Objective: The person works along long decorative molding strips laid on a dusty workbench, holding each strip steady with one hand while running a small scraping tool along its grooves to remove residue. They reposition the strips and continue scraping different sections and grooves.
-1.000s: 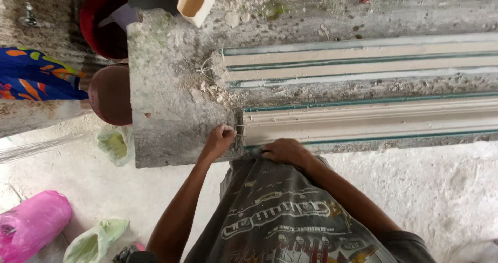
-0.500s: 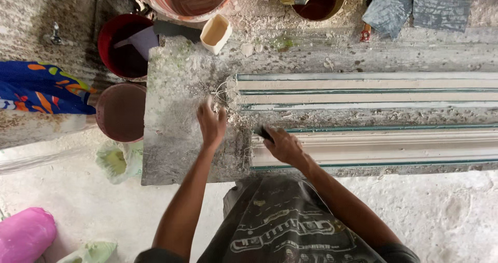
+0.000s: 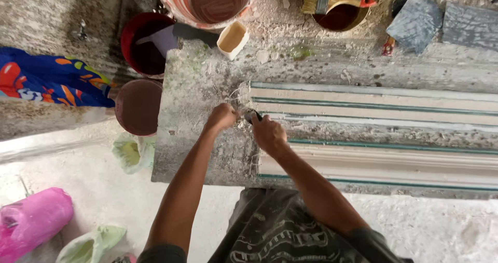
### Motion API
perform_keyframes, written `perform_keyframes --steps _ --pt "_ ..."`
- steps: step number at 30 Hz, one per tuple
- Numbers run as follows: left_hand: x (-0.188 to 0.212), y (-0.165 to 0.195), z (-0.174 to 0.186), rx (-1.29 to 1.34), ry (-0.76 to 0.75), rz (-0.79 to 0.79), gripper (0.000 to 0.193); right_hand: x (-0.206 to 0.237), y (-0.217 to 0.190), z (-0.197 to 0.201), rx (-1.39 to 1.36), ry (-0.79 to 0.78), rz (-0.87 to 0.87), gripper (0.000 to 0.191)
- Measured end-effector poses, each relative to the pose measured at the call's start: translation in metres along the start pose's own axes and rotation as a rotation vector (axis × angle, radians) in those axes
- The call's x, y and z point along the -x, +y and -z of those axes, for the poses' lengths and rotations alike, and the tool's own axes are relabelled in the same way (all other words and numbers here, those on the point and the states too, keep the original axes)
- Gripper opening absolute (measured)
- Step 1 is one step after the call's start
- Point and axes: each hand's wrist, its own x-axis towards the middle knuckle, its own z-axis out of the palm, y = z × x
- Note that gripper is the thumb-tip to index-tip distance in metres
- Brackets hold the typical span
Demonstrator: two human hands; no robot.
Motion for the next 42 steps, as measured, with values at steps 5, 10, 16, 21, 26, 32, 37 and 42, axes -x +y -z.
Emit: perform_keyframes --steps 5,10,16,21,26,32,37,42 --pt "0.001 0.028 0.024 0.038 -0.159 0.015 0.039 0.005 0.003 -0.013 0.151 0.226 0.100 0.057" --pt "-0.025 0.064 0.020 -0.166 -0.044 -0.305 0.040 0.009 -0.002 -0.016 -0.015 0.106 -0.010 0.060" --pt "-0.048 0.069 0.003 -0.135 -0.026 -0.272 0.046 0.001 -0.008 -0.021 -0.006 0.094 -0.012 0.064" --pt "-0.052 0.069 0.001 -0.077 0.038 -0.352 0.047 -0.005 0.009 -0.045 0.052 0.301 0.105 0.052" --pt "-0.020 0.093 -0.021 -0.124 0.398 -0.257 0.055 0.000 0.097 -0.058 0.193 0.249 0.120 0.053" --pt "-0.016 0.187 -0.082 -0.264 0.730 -0.514 0.045 -0.007 0.285 -0.012 0.323 0.787 0.068 0.036" --pt "-0.075 0.317 -0.123 0.046 0.276 -0.558 0.032 -0.015 0.387 0.068 -0.420 0.904 -0.088 0.060" --pt "-0.139 0.440 -0.142 0.162 0.552 -0.579 0.060 -0.021 0.430 0.116 -0.609 0.890 -0.082 0.056"
